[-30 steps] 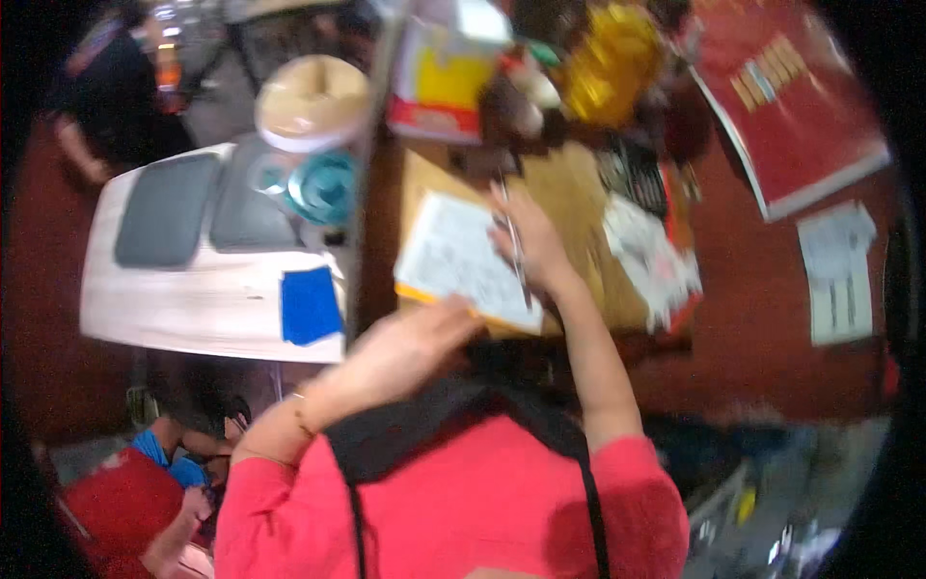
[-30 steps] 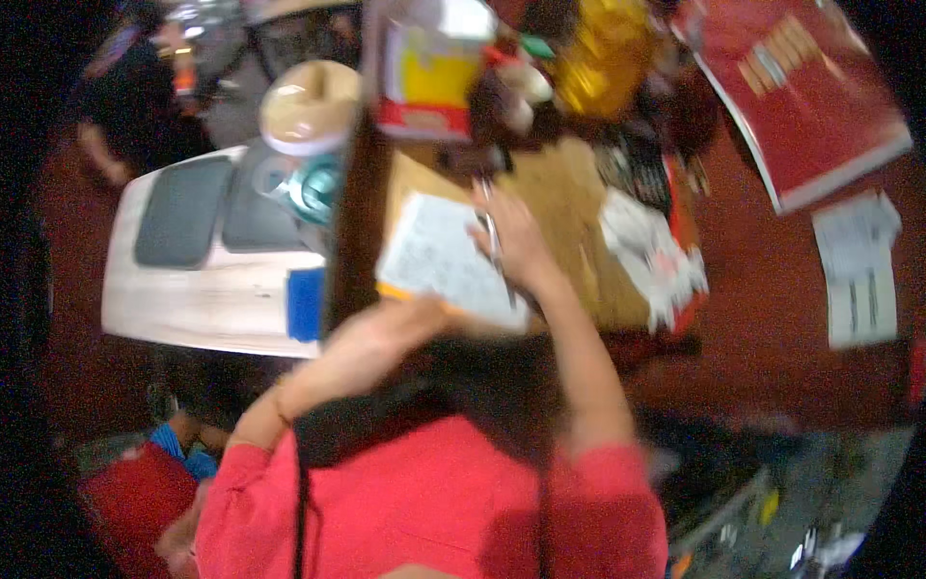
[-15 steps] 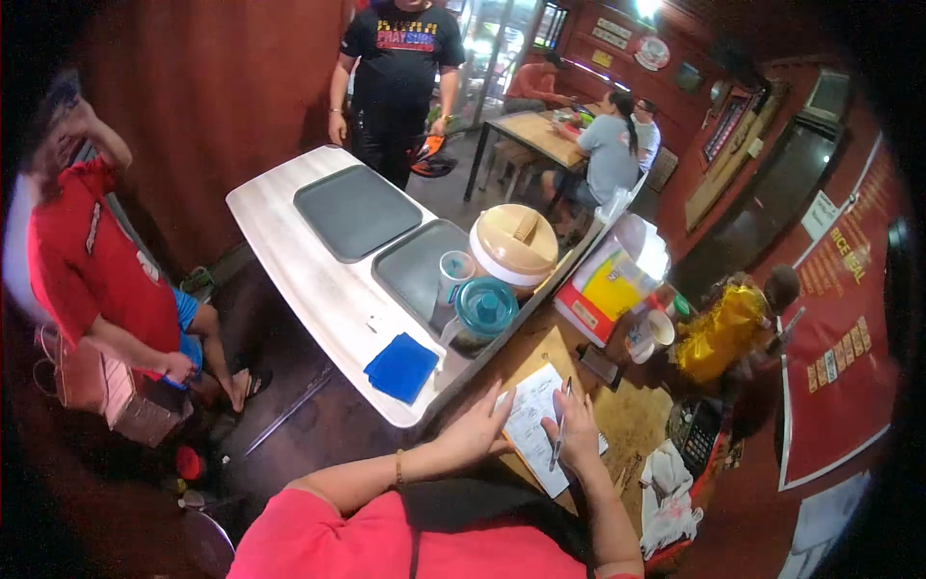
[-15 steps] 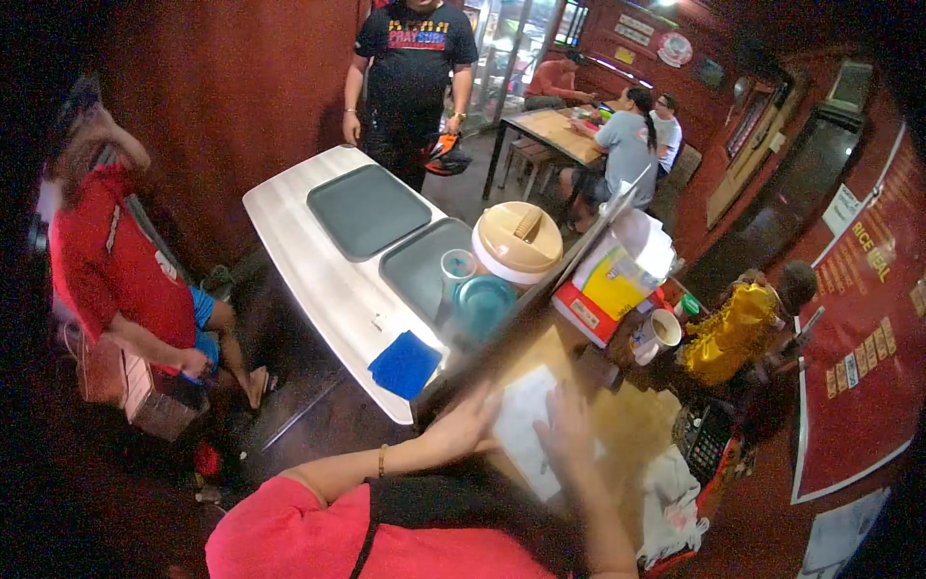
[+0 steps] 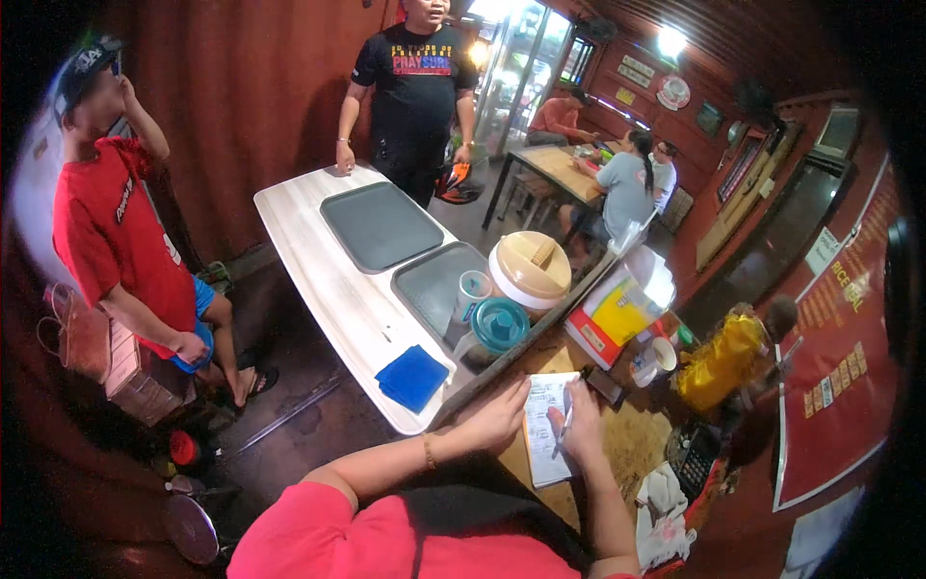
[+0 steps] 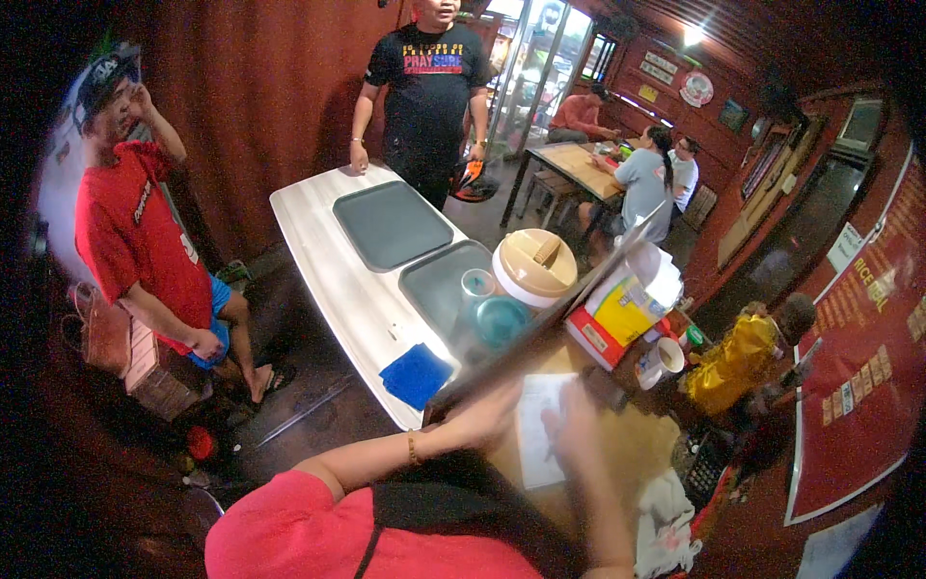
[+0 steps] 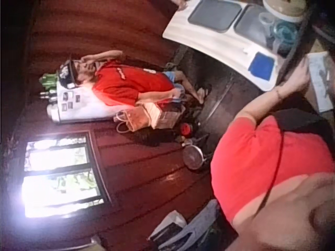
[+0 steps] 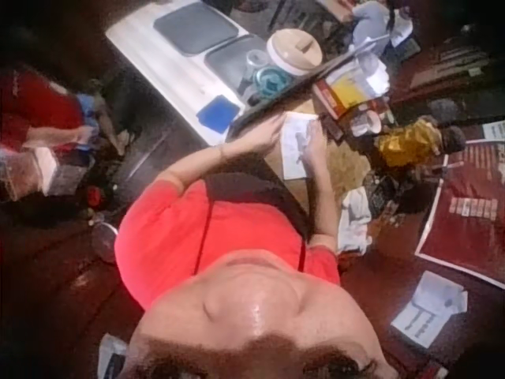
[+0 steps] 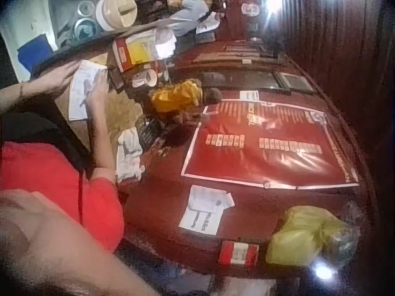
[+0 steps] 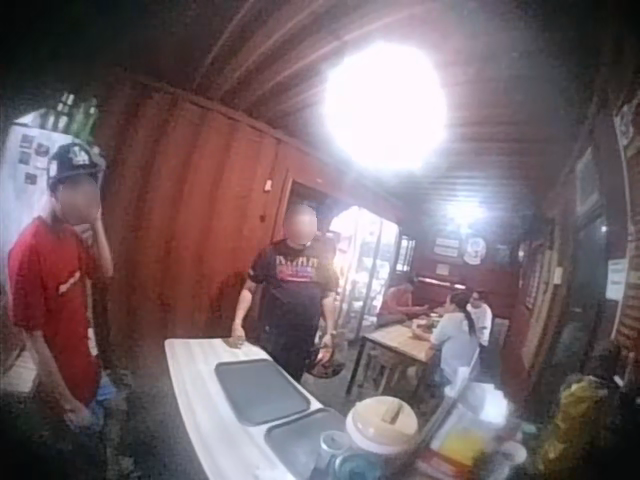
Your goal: The person writes notes in a spiral notebook using a pen, uses a calculator, and then opens a drawer to take and organize currency and coins while interacting with customers.
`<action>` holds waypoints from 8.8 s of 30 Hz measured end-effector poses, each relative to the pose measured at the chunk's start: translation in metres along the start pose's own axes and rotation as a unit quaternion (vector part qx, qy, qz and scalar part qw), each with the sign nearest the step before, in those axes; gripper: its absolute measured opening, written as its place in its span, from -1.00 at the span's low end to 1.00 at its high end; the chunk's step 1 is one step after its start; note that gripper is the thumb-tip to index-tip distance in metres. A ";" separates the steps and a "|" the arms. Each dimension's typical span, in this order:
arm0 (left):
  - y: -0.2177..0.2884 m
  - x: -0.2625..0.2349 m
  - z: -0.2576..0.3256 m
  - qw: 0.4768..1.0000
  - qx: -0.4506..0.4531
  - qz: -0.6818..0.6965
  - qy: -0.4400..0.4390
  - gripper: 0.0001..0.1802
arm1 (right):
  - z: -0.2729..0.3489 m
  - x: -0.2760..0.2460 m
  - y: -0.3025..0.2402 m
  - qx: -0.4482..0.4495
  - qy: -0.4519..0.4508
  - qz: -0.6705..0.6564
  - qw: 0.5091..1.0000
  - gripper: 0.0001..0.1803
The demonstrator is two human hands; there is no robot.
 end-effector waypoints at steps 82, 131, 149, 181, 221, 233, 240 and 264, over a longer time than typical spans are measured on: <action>-0.003 -0.020 -0.008 0.982 -0.102 0.153 -0.038 -0.29 | -0.009 0.028 0.059 0.060 0.087 -0.428 0.897 -0.94; 0.004 -0.020 0.001 0.996 -0.045 0.059 -0.039 -0.40 | 0.007 0.013 0.036 0.045 0.101 -0.274 0.955 -0.87; -0.005 -0.015 -0.001 0.990 -0.051 0.131 0.012 -0.45 | 0.002 0.022 0.044 0.095 0.121 -0.478 0.865 -0.92; -0.006 -0.005 0.006 0.983 -0.074 0.155 -0.058 -0.18 | 0.005 0.013 0.020 0.118 0.085 -0.406 0.902 -0.86; 0.000 -0.011 0.001 0.957 -0.168 0.206 -0.119 -0.36 | 0.007 0.016 0.066 0.062 0.101 -0.291 0.949 -0.89; 0.000 -0.010 0.001 0.979 -0.114 0.136 -0.098 -0.36 | 0.007 0.011 0.055 0.041 0.105 -0.248 0.962 -0.88; 0.004 -0.015 -0.001 0.983 -0.105 0.122 -0.090 -0.34 | 0.007 0.004 0.050 0.035 0.130 -0.223 0.965 -0.89; 0.008 -0.016 0.000 0.986 -0.094 0.096 -0.094 -0.35 | 0.012 0.003 0.058 0.055 0.154 -0.220 0.962 -0.90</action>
Point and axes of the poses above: each hand's wrist, its own z-axis away from the middle knuckle, its own x-axis out of the palm, y = z × x, the point moved 10 cm from there along -z, towards the middle knuckle
